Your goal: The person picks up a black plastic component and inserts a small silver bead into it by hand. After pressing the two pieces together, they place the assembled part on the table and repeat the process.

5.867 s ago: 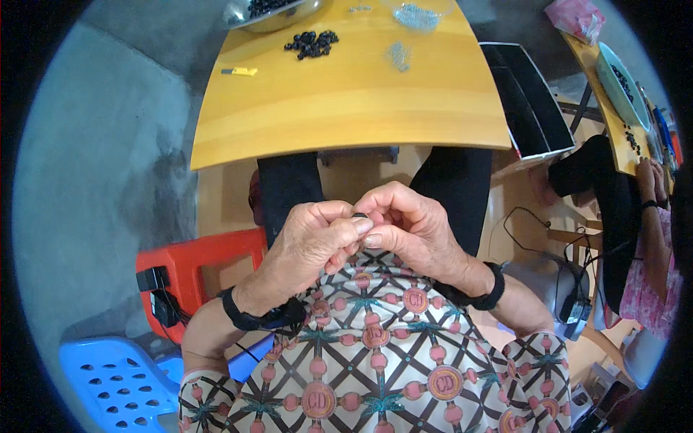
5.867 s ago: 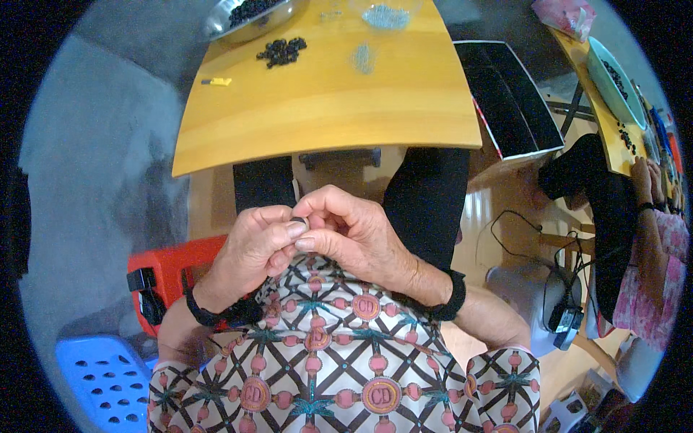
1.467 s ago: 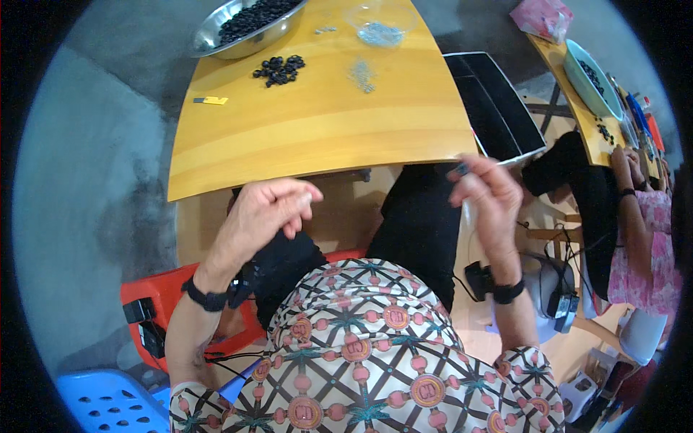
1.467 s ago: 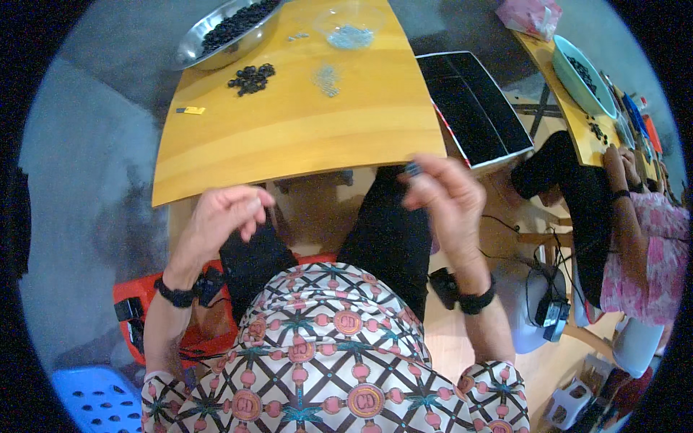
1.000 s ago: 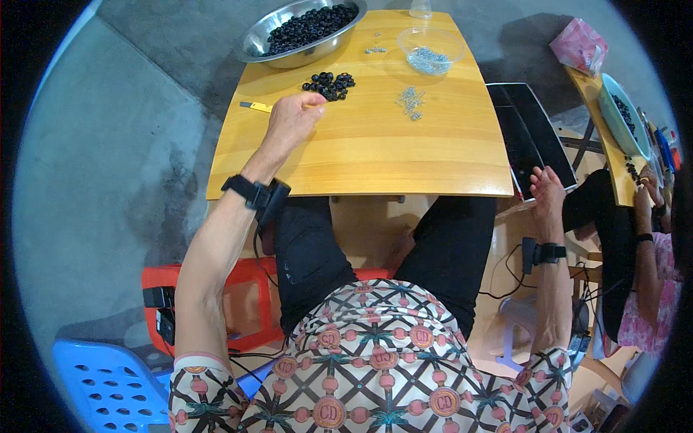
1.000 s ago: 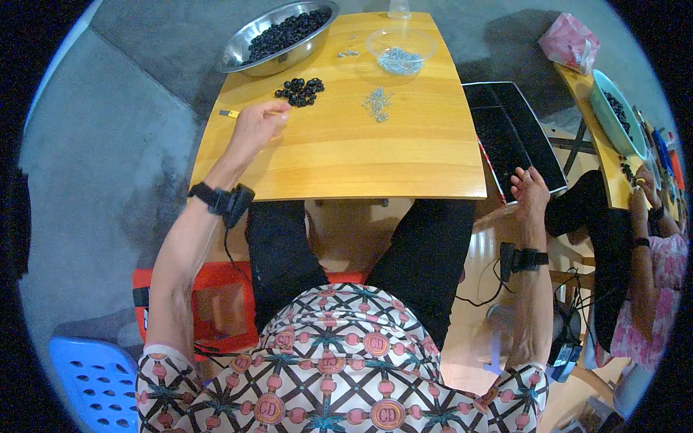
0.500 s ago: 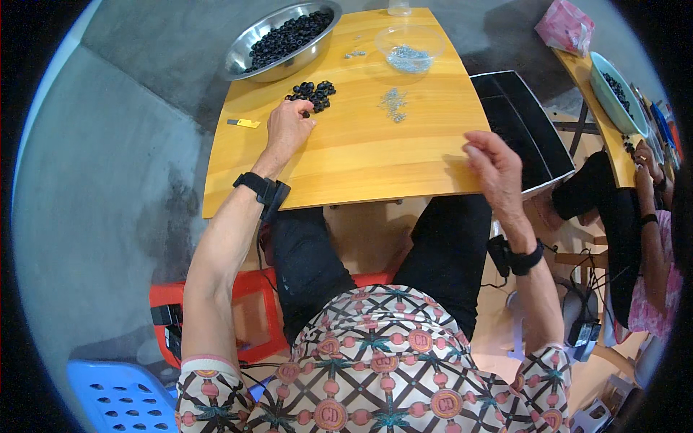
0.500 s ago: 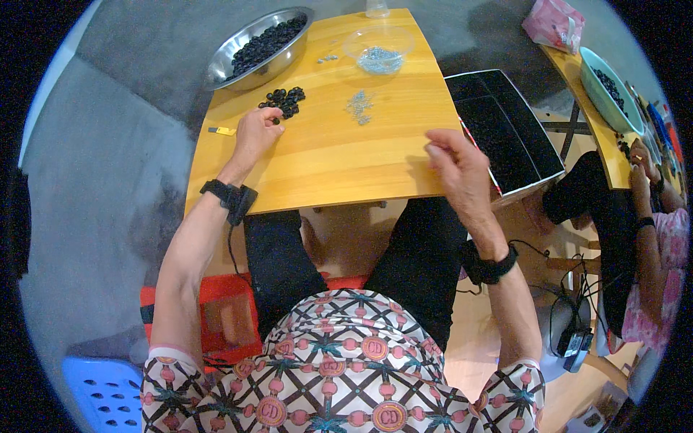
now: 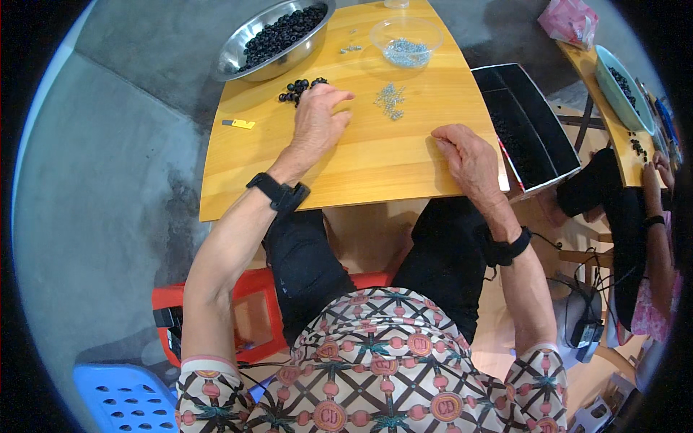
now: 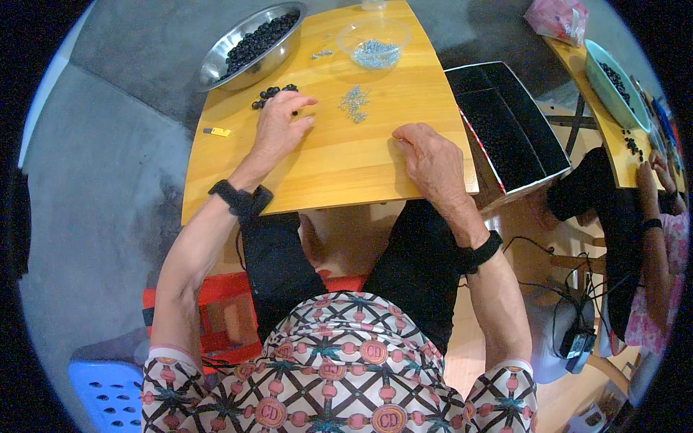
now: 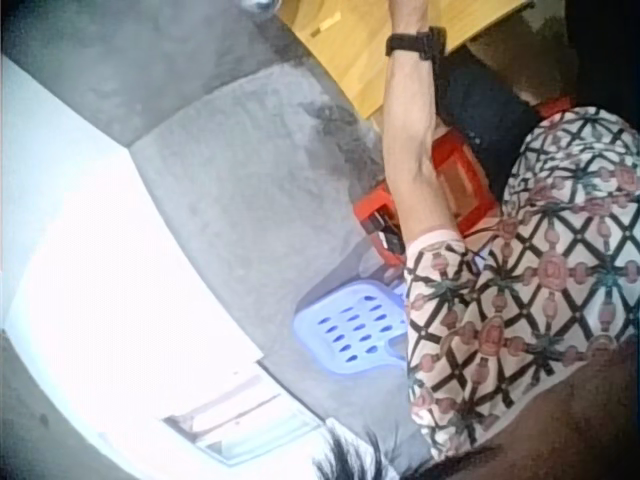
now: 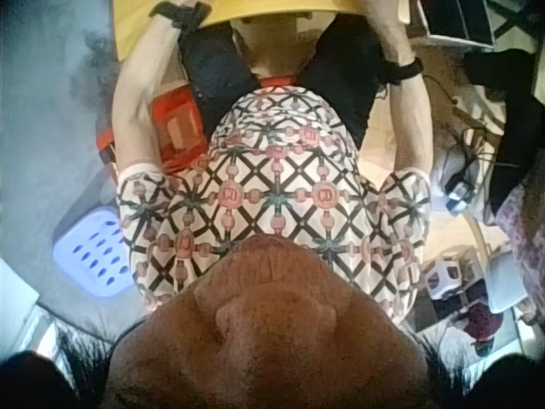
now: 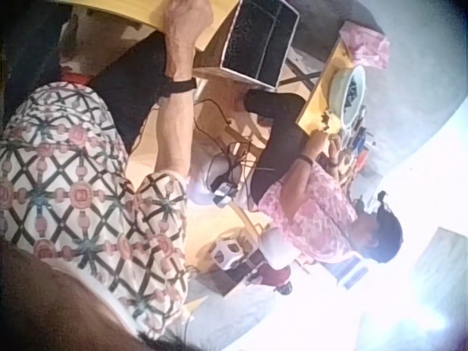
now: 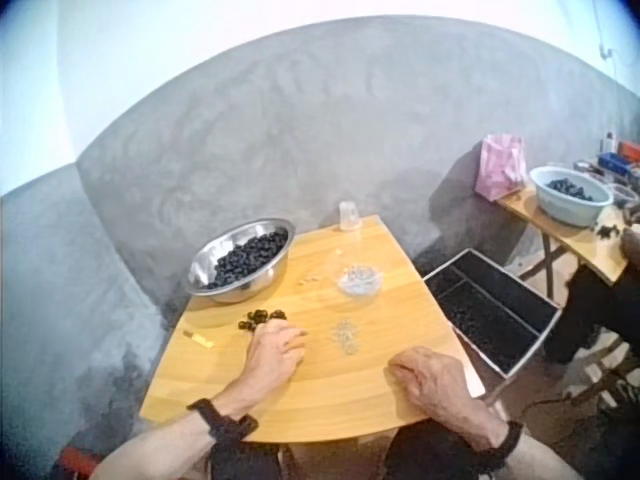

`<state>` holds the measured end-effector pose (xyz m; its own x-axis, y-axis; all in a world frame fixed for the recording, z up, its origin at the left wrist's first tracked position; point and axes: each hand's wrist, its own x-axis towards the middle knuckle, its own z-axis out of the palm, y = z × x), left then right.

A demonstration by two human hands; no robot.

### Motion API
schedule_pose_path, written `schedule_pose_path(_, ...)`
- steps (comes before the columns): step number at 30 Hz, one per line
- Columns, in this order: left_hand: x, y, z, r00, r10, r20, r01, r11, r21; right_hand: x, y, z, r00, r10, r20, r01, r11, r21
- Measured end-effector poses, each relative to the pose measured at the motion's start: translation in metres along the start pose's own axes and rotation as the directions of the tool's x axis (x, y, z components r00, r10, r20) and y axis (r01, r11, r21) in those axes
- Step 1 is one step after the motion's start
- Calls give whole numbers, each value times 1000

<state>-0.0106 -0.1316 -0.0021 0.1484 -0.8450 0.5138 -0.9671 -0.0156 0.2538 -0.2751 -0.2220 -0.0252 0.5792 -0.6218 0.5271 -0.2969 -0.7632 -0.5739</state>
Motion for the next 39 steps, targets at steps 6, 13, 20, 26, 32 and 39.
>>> schedule_pose_path(6, 24, 22, 21, 997, 0, 83, 3, 999, -39, -2, -2, 0, 1000, -4, -18, 4, 1000, 1)
schedule_pose_path(13, 27, 26, 27, 992, 34, 119, -33, 999, -9, -3, -1, -1, 1000, 23, -13, -22, 999, 33)
schedule_pose_path(20, 10, 15, 12, 975, -88, 202, 105, 992, -74, -4, -1, 1, 998, 35, -44, -31, 996, 83)
schedule_pose_path(26, -6, 14, 1, 973, -153, 175, 190, 957, -219, -4, -3, -1, 995, 96, -25, -92, 987, 129)
schedule_pose_path(32, -22, -19, -24, 939, -296, 173, 333, 907, -256, -3, 1, 1, 996, 78, -36, -73, 989, 129)
schedule_pose_path(39, -26, -61, -40, 919, -392, 44, 393, 899, -194, -3, -4, -4, 995, 98, -25, -94, 988, 127)
